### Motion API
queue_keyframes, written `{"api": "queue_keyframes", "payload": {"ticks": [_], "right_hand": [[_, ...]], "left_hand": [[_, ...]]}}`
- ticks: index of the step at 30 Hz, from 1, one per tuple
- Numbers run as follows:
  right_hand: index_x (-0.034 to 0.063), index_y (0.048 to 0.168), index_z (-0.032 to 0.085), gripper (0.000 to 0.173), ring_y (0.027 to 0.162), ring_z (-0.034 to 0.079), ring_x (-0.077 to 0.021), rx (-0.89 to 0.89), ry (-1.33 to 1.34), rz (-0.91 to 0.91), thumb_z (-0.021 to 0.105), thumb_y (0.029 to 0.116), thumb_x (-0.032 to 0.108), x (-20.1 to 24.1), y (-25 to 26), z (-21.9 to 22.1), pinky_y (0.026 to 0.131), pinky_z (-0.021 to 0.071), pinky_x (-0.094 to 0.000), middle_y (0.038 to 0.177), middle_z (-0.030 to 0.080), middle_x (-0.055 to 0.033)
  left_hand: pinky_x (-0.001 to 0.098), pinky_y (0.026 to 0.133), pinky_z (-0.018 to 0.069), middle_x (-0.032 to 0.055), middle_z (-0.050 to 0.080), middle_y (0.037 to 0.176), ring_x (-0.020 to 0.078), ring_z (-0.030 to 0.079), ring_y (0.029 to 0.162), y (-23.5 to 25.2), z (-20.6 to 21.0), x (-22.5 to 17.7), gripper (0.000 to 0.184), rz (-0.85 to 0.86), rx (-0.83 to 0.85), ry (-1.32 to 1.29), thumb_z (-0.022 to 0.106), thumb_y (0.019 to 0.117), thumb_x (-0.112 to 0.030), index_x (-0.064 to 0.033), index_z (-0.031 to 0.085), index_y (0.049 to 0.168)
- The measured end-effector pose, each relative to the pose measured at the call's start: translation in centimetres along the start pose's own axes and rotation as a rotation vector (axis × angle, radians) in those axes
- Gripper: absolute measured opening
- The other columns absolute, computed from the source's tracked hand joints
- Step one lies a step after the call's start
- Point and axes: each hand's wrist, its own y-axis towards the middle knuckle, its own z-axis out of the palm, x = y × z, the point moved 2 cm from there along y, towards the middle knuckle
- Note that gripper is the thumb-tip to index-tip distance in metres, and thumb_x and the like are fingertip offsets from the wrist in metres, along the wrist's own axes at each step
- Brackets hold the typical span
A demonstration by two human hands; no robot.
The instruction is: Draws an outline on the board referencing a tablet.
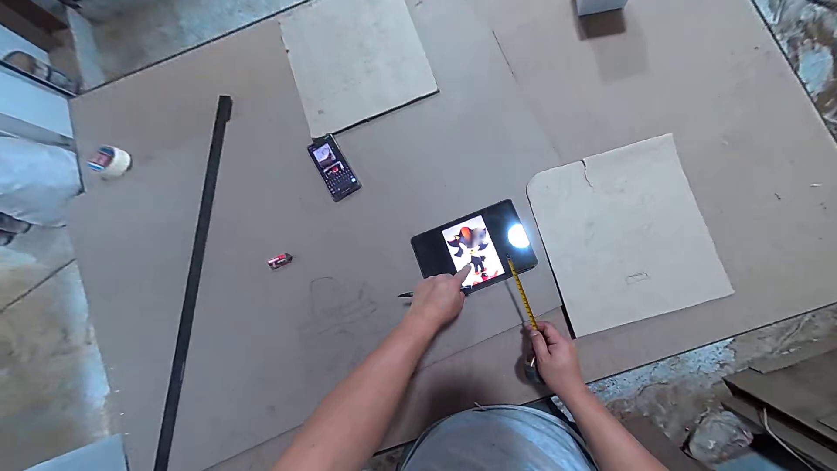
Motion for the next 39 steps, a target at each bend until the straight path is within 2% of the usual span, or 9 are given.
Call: {"api": "queue_keyframes", "payload": {"ticks": [14, 20, 23, 25, 28, 31, 33, 37, 39], "right_hand": [[0.0191, 0.117, 0.072, 0.029, 0.07, 0.068, -0.0122, 0.031, -0.133, -0.131, 0.048, 0.109, 0.031, 2.4, 4.6, -1.7, 0.065, 0.0588, -0.0408, 0.084, 0.072, 0.0017], [0.0187, 0.118, 0.074, 0.027, 0.083, 0.071, -0.0151, 0.06, -0.222, -0.243, 0.05, 0.1091, 0.029, 4.0, 8.8, -4.4, 0.076, 0.0598, -0.0445, 0.098, 0.075, -0.001], [0.0151, 0.119, 0.073, 0.03, 0.093, 0.072, -0.02, -0.011, -0.232, -0.22, 0.049, 0.1093, 0.03, 4.1, 11.0, -6.0, 0.083, 0.0588, -0.0504, 0.105, 0.075, -0.0058], [0.0159, 0.121, 0.073, 0.029, 0.093, 0.072, -0.018, -0.029, -0.187, -0.141, 0.05, 0.1094, 0.031, 4.2, 12.4, -6.7, 0.084, 0.0582, -0.0494, 0.105, 0.075, -0.005], [0.02, 0.121, 0.072, 0.029, 0.084, 0.07, -0.0155, 0.037, -0.134, -0.045, 0.05, 0.1095, 0.035, 4.3, 13.7, -7.1, 0.078, 0.0576, -0.0459, 0.097, 0.074, -0.0023], [0.0159, 0.124, 0.07, 0.031, 0.085, 0.071, -0.0221, 0.12, -0.147, -0.079, 0.049, 0.1096, 0.034, 5.1, 13.5, -6.7, 0.079, 0.058, -0.0526, 0.1, 0.073, -0.0085], [0.0141, 0.127, 0.068, 0.032, 0.085, 0.07, -0.0244, 0.163, -0.133, -0.085, 0.049, 0.11, 0.032, 5.4, 13.2, -6.2, 0.079, 0.0578, -0.0542, 0.103, 0.073, -0.011], [0.0167, 0.123, 0.07, 0.03, 0.077, 0.067, -0.0197, 0.248, -0.145, -0.118, 0.049, 0.1097, 0.032, 6.1, 12.2, -3.7, 0.071, 0.0557, -0.0491, 0.098, 0.072, -0.0066], [0.0161, 0.121, 0.071, 0.029, 0.079, 0.069, -0.0227, 0.252, -0.214, -0.214, 0.049, 0.1096, 0.031, 7.3, 11.4, -2.3, 0.072, 0.0548, -0.0537, 0.098, 0.073, -0.0081]], "left_hand": [[0.0609, 0.08, 0.0556, 0.0155, 0.075, 0.109, 0.0373, 0.072, 0.101, 1.9, -2.3, 1.6, 0.063, -0.097, -0.021, -0.014, 0.055, 0.0982, -0.021, -0.033, 0.041, 0.159], [0.0589, 0.081, 0.0561, 0.0147, 0.075, 0.109, 0.0364, 0.072, 0.1, 1.6, -1.7, 1.6, 0.064, -0.084, -0.012, -0.029, 0.055, 0.0984, -0.021, -0.0336, 0.041, 0.159], [0.0585, 0.081, 0.0558, 0.0147, 0.074, 0.11, 0.0356, 0.072, 0.1, 1.0, -1.4, 2.0, 0.068, -0.099, -0.017, -0.076, 0.055, 0.0991, -0.021, -0.0348, 0.034, 0.162], [0.0595, 0.081, 0.0563, 0.0157, 0.074, 0.109, 0.0363, 0.072, 0.098, 0.2, -1.1, 2.7, 0.073, -0.143, -0.079, -0.172, 0.057, 0.0982, -0.02, -0.0329, 0.028, 0.164], [0.0614, 0.082, 0.0565, 0.0171, 0.074, 0.111, 0.0379, 0.073, 0.097, -1.9, -0.1, 3.7, 0.078, -0.223, -0.179, -0.331, 0.06, 0.0956, -0.018, -0.0271, 0.026, 0.165], [0.0626, 0.088, 0.0567, 0.0181, 0.072, 0.121, 0.0387, 0.072, 0.103, -5.2, 2.3, 5.0, 0.075, -0.296, -0.177, -0.457, 0.063, 0.0964, -0.018, -0.0212, 0.03, 0.164], [0.0619, 0.087, 0.0574, 0.0178, 0.073, 0.118, 0.0372, 0.073, 0.101, -7.5, 4.4, 6.0, 0.072, -0.344, -0.137, -0.497, 0.063, 0.0972, -0.02, -0.0231, 0.033, 0.163], [0.0586, 0.082, 0.0584, 0.0153, 0.074, 0.107, 0.0337, 0.073, 0.092, -11.3, 7.6, 6.9, 0.069, -0.365, -0.08, -0.495, 0.061, 0.097, -0.022, -0.0229, 0.037, 0.161], [0.0558, 0.081, 0.0582, 0.0127, 0.074, 0.102, 0.0313, 0.072, 0.089, -12.7, 8.0, 6.8, 0.068, -0.383, -0.044, -0.505, 0.059, 0.0973, -0.021, -0.0241, 0.037, 0.162]]}}
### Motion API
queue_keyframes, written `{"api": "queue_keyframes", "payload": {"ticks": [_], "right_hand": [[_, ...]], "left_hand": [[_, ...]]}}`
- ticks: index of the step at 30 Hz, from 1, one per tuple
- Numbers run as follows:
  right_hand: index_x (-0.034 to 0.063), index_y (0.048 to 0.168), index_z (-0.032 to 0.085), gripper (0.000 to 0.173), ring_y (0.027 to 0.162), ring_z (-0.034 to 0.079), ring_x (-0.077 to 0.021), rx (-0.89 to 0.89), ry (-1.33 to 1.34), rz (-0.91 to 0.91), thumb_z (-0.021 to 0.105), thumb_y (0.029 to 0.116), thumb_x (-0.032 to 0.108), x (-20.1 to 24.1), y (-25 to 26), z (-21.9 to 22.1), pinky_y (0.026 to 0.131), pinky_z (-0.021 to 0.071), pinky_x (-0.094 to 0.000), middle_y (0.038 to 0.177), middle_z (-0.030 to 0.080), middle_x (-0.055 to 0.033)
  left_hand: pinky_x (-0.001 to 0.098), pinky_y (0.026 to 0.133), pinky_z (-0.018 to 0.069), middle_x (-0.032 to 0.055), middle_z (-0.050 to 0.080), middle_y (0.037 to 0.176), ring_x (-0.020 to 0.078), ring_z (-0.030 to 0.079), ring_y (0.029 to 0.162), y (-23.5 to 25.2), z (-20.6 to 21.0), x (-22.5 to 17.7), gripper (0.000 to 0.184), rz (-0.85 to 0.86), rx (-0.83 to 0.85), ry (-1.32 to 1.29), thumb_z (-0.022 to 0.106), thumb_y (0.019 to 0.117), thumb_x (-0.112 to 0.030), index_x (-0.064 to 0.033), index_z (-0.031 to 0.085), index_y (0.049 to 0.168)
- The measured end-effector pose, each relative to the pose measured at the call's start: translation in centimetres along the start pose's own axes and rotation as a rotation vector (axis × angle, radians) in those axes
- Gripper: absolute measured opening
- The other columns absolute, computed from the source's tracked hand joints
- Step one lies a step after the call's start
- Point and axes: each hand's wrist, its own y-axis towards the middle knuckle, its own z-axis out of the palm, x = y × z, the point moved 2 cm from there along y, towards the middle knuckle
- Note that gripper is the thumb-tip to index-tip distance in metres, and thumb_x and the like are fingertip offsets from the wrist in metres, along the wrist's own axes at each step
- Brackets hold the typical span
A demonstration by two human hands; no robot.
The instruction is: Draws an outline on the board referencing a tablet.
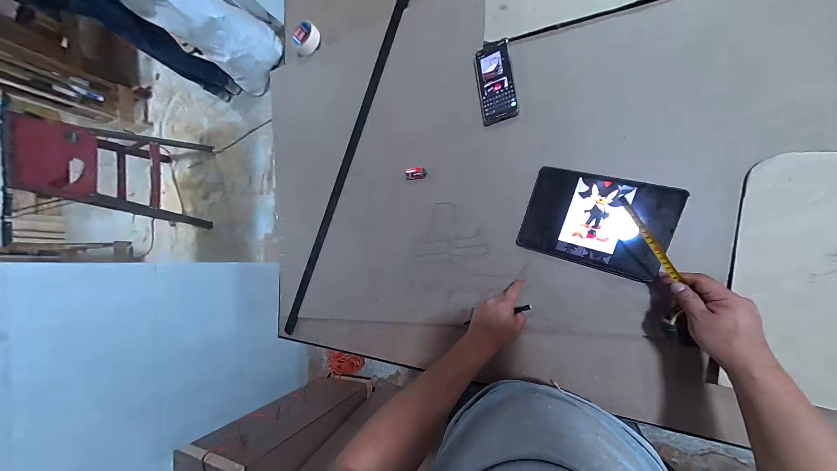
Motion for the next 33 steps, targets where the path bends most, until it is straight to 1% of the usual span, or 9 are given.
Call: {"api": "queue_keyframes", "payload": {"ticks": [4, 7, 10, 13, 17, 21, 24, 28, 33], "right_hand": [[0.0091, 0.117, 0.072, 0.03, 0.088, 0.071, -0.0267, 0.033, -0.063, -0.211, 0.05, 0.1086, 0.028, 2.4, -0.4, 1.7, 0.078, 0.0567, -0.0567, 0.103, 0.073, -0.0116], [0.0174, 0.115, 0.075, 0.028, 0.084, 0.071, -0.0152, 0.229, -0.101, -0.348, 0.052, 0.1067, 0.031, 3.1, -1.2, 3.4, 0.075, 0.0604, -0.0468, 0.101, 0.074, -0.0007], [0.0216, 0.116, 0.076, 0.029, 0.09, 0.071, -0.0091, 0.317, -0.12, -0.416, 0.05, 0.1064, 0.033, 2.9, -1.8, 4.5, 0.08, 0.0611, -0.0404, 0.105, 0.075, 0.0049], [0.0228, 0.117, 0.076, 0.031, 0.093, 0.072, -0.0085, 0.325, -0.119, -0.416, 0.049, 0.1067, 0.034, 2.2, -1.9, 4.6, 0.082, 0.0611, -0.0399, 0.108, 0.075, 0.0057], [0.0211, 0.112, 0.078, 0.028, 0.09, 0.072, -0.0104, 0.25, -0.152, -0.401, 0.054, 0.1055, 0.035, 1.2, -1.2, 3.3, 0.08, 0.0613, -0.0413, 0.105, 0.075, 0.004], [0.0141, 0.113, 0.076, 0.024, 0.097, 0.073, -0.0252, 0.121, -0.256, -0.334, 0.059, 0.1054, 0.029, 0.0, 1.6, 0.8, 0.085, 0.0591, -0.0555, 0.109, 0.074, -0.0078], [0.012, 0.115, 0.074, 0.024, 0.099, 0.072, -0.0302, 0.042, -0.317, -0.335, 0.057, 0.1067, 0.027, -0.4, 3.8, -0.5, 0.085, 0.058, -0.0568, 0.108, 0.073, -0.0115], [0.0093, 0.115, 0.073, 0.022, 0.105, 0.07, -0.0333, -0.049, -0.353, -0.33, 0.054, 0.1069, 0.019, -0.4, 5.7, -1.8, 0.091, 0.0559, -0.0556, 0.109, 0.072, -0.0138], [0.0104, 0.115, 0.073, 0.027, 0.111, 0.066, -0.036, -0.052, -0.382, -0.294, 0.053, 0.1077, 0.025, -1.4, 8.1, -2.9, 0.096, 0.0502, -0.0575, 0.111, 0.073, -0.0134]], "left_hand": [[0.0518, 0.079, 0.059, 0.0087, 0.074, 0.098, 0.0268, 0.071, 0.084, -1.1, -0.9, 0.7, 0.065, 0.006, -0.083, -0.147, 0.059, 0.0969, -0.018, -0.0203, 0.041, 0.159], [0.0459, 0.075, 0.0608, 0.0067, 0.072, 0.103, 0.0213, 0.07, 0.081, -0.9, -1.9, 0.9, 0.072, 0.09, -0.236, -0.365, 0.064, 0.0947, -0.017, -0.017, 0.036, 0.161], [0.0401, 0.084, 0.0611, 0.005, 0.071, 0.117, 0.0156, 0.071, 0.095, -0.3, -3.1, 0.3, 0.066, 0.174, -0.26, -0.524, 0.066, 0.097, -0.019, -0.022, 0.042, 0.159], [0.0378, 0.09, 0.0594, 0.0034, 0.073, 0.117, 0.0122, 0.071, 0.098, 0.7, -4.1, -0.2, 0.03, 0.245, -0.216, -0.516, 0.066, 0.0998, -0.018, -0.0157, 0.07, 0.13], [0.0406, 0.088, 0.058, 0.0018, 0.074, 0.105, 0.0124, 0.07, 0.093, 2.6, -4.7, -0.5, 0.017, 0.259, -0.152, -0.393, 0.066, 0.1017, -0.024, -0.0142, 0.075, 0.112], [0.0443, 0.093, 0.0581, 0.0043, 0.075, 0.109, 0.0156, 0.071, 0.099, 6.4, -5.5, -1.5, 0.02, 0.257, -0.206, -0.341, 0.064, 0.1027, -0.025, -0.0137, 0.074, 0.116], [0.0455, 0.092, 0.0583, 0.0027, 0.076, 0.106, 0.0157, 0.072, 0.098, 9.3, -6.6, -3.6, 0.019, 0.244, -0.264, -0.309, 0.064, 0.103, -0.027, -0.0172, 0.074, 0.116], [0.0424, 0.096, 0.0582, 0.003, 0.074, 0.121, 0.0148, 0.072, 0.105, 11.7, -7.7, -5.8, 0.035, 0.23, -0.34, -0.389, 0.061, 0.1039, -0.025, -0.0215, 0.065, 0.139], [0.0508, 0.098, 0.056, 0.0122, 0.068, 0.13, 0.0262, 0.069, 0.114, 12.9, -8.2, -1.4, 0.044, 0.117, -0.538, -0.172, 0.055, 0.105, -0.026, -0.0145, 0.055, 0.148]]}}
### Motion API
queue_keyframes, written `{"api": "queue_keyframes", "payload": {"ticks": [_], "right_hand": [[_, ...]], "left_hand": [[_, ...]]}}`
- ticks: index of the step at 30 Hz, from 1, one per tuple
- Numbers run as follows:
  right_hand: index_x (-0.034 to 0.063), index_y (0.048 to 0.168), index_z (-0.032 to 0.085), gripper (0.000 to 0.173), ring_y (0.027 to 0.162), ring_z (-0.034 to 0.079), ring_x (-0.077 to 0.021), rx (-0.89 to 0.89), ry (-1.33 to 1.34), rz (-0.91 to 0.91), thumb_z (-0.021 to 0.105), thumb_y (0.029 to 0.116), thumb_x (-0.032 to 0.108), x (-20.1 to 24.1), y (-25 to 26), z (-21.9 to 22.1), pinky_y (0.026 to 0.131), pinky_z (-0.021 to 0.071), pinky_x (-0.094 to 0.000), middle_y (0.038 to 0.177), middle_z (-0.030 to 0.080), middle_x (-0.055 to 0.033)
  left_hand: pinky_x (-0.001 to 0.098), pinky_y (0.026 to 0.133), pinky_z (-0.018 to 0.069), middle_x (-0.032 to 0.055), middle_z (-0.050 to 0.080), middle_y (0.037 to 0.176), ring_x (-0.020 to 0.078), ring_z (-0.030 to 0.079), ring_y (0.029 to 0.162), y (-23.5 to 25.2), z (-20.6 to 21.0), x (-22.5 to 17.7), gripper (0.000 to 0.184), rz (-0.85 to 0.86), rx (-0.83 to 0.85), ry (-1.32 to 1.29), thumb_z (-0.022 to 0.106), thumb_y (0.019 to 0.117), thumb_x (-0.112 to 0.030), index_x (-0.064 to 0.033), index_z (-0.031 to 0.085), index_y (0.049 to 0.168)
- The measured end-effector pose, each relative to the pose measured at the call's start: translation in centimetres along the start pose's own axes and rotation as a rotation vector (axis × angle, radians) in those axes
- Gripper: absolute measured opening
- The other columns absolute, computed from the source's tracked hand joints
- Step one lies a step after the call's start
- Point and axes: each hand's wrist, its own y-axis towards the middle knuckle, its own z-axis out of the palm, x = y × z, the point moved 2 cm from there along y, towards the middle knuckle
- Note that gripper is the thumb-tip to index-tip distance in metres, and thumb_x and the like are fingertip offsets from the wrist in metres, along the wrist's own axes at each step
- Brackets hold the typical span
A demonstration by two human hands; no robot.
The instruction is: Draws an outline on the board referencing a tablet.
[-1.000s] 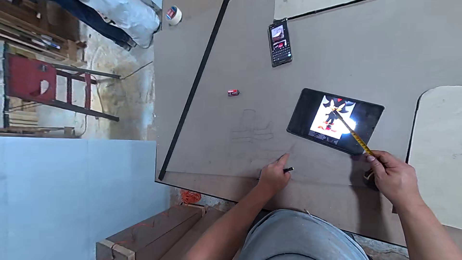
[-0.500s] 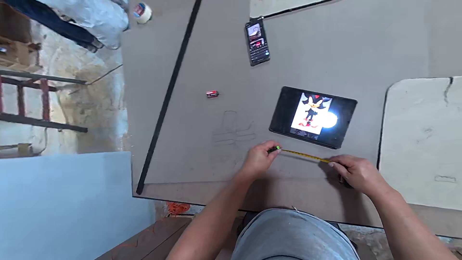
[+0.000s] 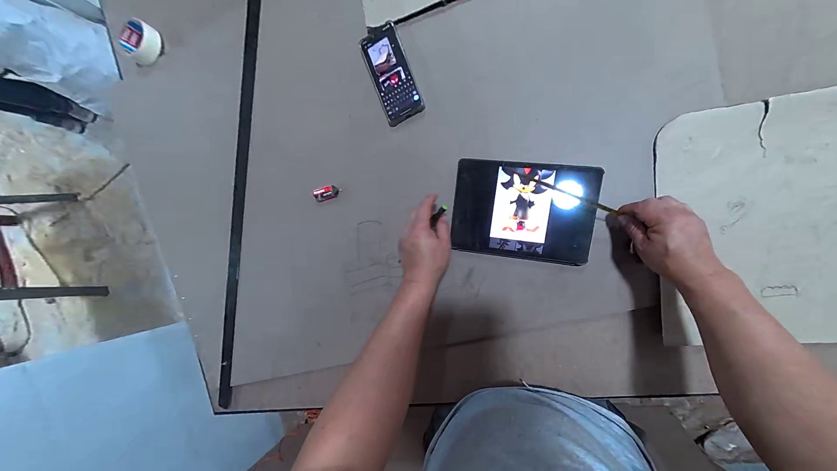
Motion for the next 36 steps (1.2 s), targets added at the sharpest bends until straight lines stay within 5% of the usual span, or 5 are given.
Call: {"api": "queue_keyframes", "payload": {"ticks": [6, 20, 26, 31, 36], "right_hand": [[0.0106, 0.118, 0.072, 0.027, 0.11, 0.065, -0.0351, 0.041, -0.022, -0.077, 0.049, 0.1081, 0.022, -0.7, 1.8, 0.2, 0.097, 0.0497, -0.0551, 0.11, 0.072, -0.0124], [0.014, 0.116, 0.075, 0.033, 0.108, 0.066, -0.0332, 0.03, -0.005, -0.118, 0.052, 0.1073, 0.036, -1.9, 5.2, -0.1, 0.096, 0.0499, -0.0535, 0.107, 0.073, -0.0118], [0.0129, 0.118, 0.075, 0.028, 0.111, 0.066, -0.0343, 0.034, -0.011, -0.126, 0.054, 0.107, 0.029, -1.8, 5.2, -0.3, 0.098, 0.05, -0.0537, 0.108, 0.073, -0.0132], [0.0135, 0.117, 0.075, 0.027, 0.11, 0.066, -0.0341, -0.009, 0.001, -0.123, 0.055, 0.1064, 0.028, -1.8, 5.1, -0.2, 0.098, 0.0496, -0.0548, 0.107, 0.073, -0.0136], [0.0152, 0.118, 0.076, 0.028, 0.111, 0.066, -0.0336, -0.001, 0.011, -0.136, 0.054, 0.1065, 0.028, -1.7, 4.4, 0.1, 0.1, 0.0473, -0.0552, 0.107, 0.073, -0.0126]], "left_hand": [[0.0571, 0.096, 0.0506, 0.0231, 0.062, 0.128, 0.0399, 0.062, 0.118, -2.4, 2.2, 8.2, 0.049, 0.153, -0.094, 0.384, 0.041, 0.1028, -0.025, -0.0092, 0.055, 0.147], [0.0514, 0.087, 0.0522, 0.0185, 0.066, 0.12, 0.0363, 0.064, 0.109, -2.0, 2.9, 9.2, 0.051, 0.253, -0.22, 0.418, 0.04, 0.0986, -0.028, -0.0094, 0.06, 0.141], [0.0514, 0.086, 0.0523, 0.0185, 0.067, 0.118, 0.0361, 0.065, 0.108, -2.0, 3.0, 9.3, 0.051, 0.253, -0.225, 0.399, 0.041, 0.0984, -0.028, -0.0086, 0.061, 0.141], [0.0517, 0.086, 0.0552, 0.0175, 0.069, 0.112, 0.0342, 0.067, 0.103, -1.1, 1.1, 3.9, 0.042, 0.311, -0.147, 0.197, 0.053, 0.0984, -0.024, -0.0093, 0.065, 0.136], [0.0462, 0.078, 0.0496, 0.011, 0.065, 0.104, 0.0292, 0.063, 0.095, -1.0, 2.4, -5.6, 0.06, 0.56, 0.174, 0.324, 0.064, 0.0927, -0.057, -0.0238, 0.064, 0.142]]}}
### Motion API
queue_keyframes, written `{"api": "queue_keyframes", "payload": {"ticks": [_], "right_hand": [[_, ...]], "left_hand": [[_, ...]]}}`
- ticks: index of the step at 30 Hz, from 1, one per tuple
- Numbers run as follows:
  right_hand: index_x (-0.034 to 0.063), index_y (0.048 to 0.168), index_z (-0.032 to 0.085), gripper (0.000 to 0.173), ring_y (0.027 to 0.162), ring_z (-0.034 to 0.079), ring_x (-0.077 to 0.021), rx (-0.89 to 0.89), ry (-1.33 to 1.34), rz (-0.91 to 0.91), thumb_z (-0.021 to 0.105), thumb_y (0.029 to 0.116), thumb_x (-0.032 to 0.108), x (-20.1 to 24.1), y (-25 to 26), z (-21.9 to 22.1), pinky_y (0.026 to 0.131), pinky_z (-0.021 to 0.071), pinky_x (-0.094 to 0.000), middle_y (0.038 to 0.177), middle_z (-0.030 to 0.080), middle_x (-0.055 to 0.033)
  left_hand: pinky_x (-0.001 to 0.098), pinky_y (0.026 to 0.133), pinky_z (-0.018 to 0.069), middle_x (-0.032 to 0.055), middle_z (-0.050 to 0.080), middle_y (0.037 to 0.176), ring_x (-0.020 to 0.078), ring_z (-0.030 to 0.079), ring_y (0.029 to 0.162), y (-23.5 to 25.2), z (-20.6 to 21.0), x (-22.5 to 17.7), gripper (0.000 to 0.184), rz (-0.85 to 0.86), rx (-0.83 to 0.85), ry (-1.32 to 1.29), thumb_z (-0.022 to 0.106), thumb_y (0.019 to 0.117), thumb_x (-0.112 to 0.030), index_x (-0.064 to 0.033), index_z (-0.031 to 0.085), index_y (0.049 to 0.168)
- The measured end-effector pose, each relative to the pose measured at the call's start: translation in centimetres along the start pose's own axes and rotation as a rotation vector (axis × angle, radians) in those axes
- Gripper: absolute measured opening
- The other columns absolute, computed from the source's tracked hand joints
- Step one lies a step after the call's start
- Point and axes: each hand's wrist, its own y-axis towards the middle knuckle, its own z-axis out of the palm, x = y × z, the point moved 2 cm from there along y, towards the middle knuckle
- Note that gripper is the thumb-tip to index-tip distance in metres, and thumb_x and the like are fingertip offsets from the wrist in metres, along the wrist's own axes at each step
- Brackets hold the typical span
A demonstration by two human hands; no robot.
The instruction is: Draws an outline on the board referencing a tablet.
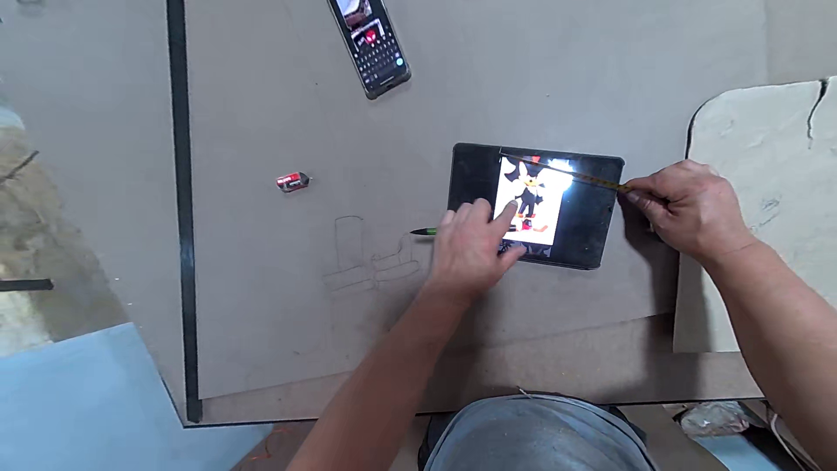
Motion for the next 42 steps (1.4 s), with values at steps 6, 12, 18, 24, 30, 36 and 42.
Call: {"api": "queue_keyframes", "payload": {"ticks": [6, 12, 18, 24, 30, 36, 42], "right_hand": [[0.0152, 0.118, 0.076, 0.029, 0.111, 0.066, -0.0333, 0.005, -0.008, -0.012, 0.053, 0.1067, 0.028, -0.3, -0.4, 0.2, 0.101, 0.0463, -0.0548, 0.107, 0.074, -0.0121], [0.0168, 0.12, 0.076, 0.029, 0.111, 0.066, -0.0324, 0.011, -0.007, -0.027, 0.053, 0.1064, 0.028, -0.3, -0.5, 0.1, 0.101, 0.046, -0.0551, 0.107, 0.074, -0.0113], [0.0172, 0.121, 0.075, 0.029, 0.111, 0.066, -0.0318, 0.021, -0.007, -0.022, 0.051, 0.106, 0.026, -0.2, -0.6, -0.1, 0.102, 0.0458, -0.0548, 0.108, 0.074, -0.0106], [0.0174, 0.12, 0.075, 0.03, 0.109, 0.067, -0.0322, 0.022, -0.028, -0.025, 0.051, 0.1061, 0.027, -0.2, -0.5, 0.1, 0.1, 0.0458, -0.0551, 0.106, 0.074, -0.0105], [0.0178, 0.121, 0.075, 0.03, 0.109, 0.067, -0.032, 0.011, -0.026, -0.019, 0.051, 0.1064, 0.026, -0.3, -0.5, 0.2, 0.1, 0.0458, -0.0547, 0.106, 0.074, -0.0104], [0.0169, 0.122, 0.075, 0.031, 0.111, 0.066, -0.0331, 0.029, -0.009, -0.017, 0.05, 0.1066, 0.025, -0.4, -0.4, 0.1, 0.101, 0.0449, -0.0559, 0.107, 0.074, -0.0114], [0.0181, 0.123, 0.075, 0.032, 0.11, 0.066, -0.0326, 0.048, -0.004, -0.006, 0.049, 0.1065, 0.026, -0.7, -0.1, -0.1, 0.099, 0.0461, -0.054, 0.107, 0.074, -0.0109]], "left_hand": [[0.0419, 0.077, 0.049, 0.0073, 0.067, 0.096, 0.0248, 0.065, 0.089, 0.6, 1.1, -0.6, 0.06, 0.048, 0.15, 0.1, 0.065, 0.0912, -0.06, -0.022, 0.067, 0.138], [0.0412, 0.076, 0.0493, 0.0073, 0.068, 0.095, 0.0247, 0.065, 0.088, -0.1, 1.1, -0.7, 0.057, 0.024, 0.144, 0.137, 0.063, 0.0936, -0.059, -0.0226, 0.068, 0.138], [0.0412, 0.074, 0.0492, 0.0073, 0.067, 0.093, 0.0252, 0.065, 0.087, -0.5, 1.3, -0.7, 0.056, 0.012, 0.082, 0.102, 0.064, 0.0939, -0.056, -0.0224, 0.067, 0.139], [0.0502, 0.08, 0.0566, 0.0112, 0.073, 0.099, 0.0288, 0.07, 0.091, -4.6, 1.0, 3.7, 0.064, -0.255, -0.16, -0.041, 0.062, 0.0973, -0.056, -0.021, 0.056, 0.15], [0.053, 0.084, 0.0534, 0.0207, 0.066, 0.106, 0.038, 0.065, 0.098, -11.3, 5.1, 10.3, 0.052, -0.359, -0.234, 0.108, 0.046, 0.1058, -0.039, -0.0088, 0.056, 0.147], [0.0509, 0.083, 0.0525, 0.0187, 0.066, 0.108, 0.0364, 0.065, 0.1, -11.4, 5.7, 10.3, 0.052, -0.347, -0.267, 0.185, 0.042, 0.1049, -0.037, -0.009, 0.057, 0.146], [0.0507, 0.083, 0.0519, 0.0186, 0.066, 0.107, 0.0369, 0.064, 0.1, -11.4, 6.0, 10.5, 0.053, -0.337, -0.278, 0.19, 0.04, 0.1046, -0.038, -0.0098, 0.057, 0.146]]}}
